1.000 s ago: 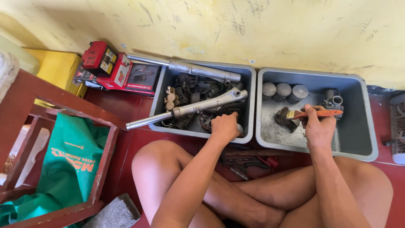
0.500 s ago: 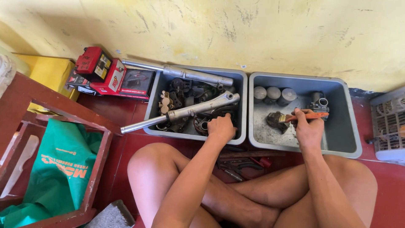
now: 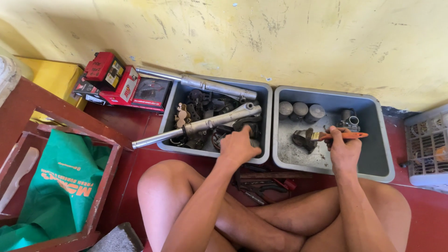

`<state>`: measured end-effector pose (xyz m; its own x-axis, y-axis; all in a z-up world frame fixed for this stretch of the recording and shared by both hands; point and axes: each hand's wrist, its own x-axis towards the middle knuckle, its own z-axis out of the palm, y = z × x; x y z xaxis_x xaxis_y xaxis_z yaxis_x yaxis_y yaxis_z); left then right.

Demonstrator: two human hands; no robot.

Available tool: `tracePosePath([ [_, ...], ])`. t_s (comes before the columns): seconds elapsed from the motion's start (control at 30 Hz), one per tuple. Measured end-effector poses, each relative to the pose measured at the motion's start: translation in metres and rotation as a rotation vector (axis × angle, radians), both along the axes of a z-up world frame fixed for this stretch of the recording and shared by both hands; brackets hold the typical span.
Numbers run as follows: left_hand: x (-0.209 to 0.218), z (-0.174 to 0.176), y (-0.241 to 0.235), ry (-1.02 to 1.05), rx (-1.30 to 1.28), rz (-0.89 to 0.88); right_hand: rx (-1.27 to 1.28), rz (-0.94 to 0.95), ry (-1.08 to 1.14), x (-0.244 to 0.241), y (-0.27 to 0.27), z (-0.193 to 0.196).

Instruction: Cleaning and inspecting motorcycle engine components like pistons and a carburetor using a brush.

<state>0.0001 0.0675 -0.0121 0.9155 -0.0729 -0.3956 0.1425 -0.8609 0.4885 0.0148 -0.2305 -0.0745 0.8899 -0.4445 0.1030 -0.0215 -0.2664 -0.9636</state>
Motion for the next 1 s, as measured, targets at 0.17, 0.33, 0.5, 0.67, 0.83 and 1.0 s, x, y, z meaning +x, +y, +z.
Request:
tracePosePath([
  [0.17, -0.008, 0.032, 0.025, -0.031, -0.609, 0.295, 0.162, -0.001, -0.078, 0.010, -0.009, -0.005],
  [0.33, 0.005, 0.014, 0.020, -0.001, -1.703, 0.550, 0.309, -0.017, -0.145, 0.014, -0.002, 0.030],
  [0.5, 0.019, 0.002, 0.013, 0.007, -2.120, 0.854, 0.481, 0.137, -0.087, 0.012, 0.020, 0.088],
  [0.67, 0.030, -0.031, -0.004, 0.105, -1.959, 0.963, 0.497, 0.264, -0.049, -0.007, 0.068, 0.047],
  [0.83, 0.035, -0.047, -0.019, 0.080, -1.755, 0.912, 0.379, 0.366, 0.191, -0.049, 0.111, 0.034],
  [1.0, 0.038, -0.037, -0.023, 0.006, -1.692, 0.864, 0.122, 0.300, -0.146, -0.030, 0.102, 0.050],
])
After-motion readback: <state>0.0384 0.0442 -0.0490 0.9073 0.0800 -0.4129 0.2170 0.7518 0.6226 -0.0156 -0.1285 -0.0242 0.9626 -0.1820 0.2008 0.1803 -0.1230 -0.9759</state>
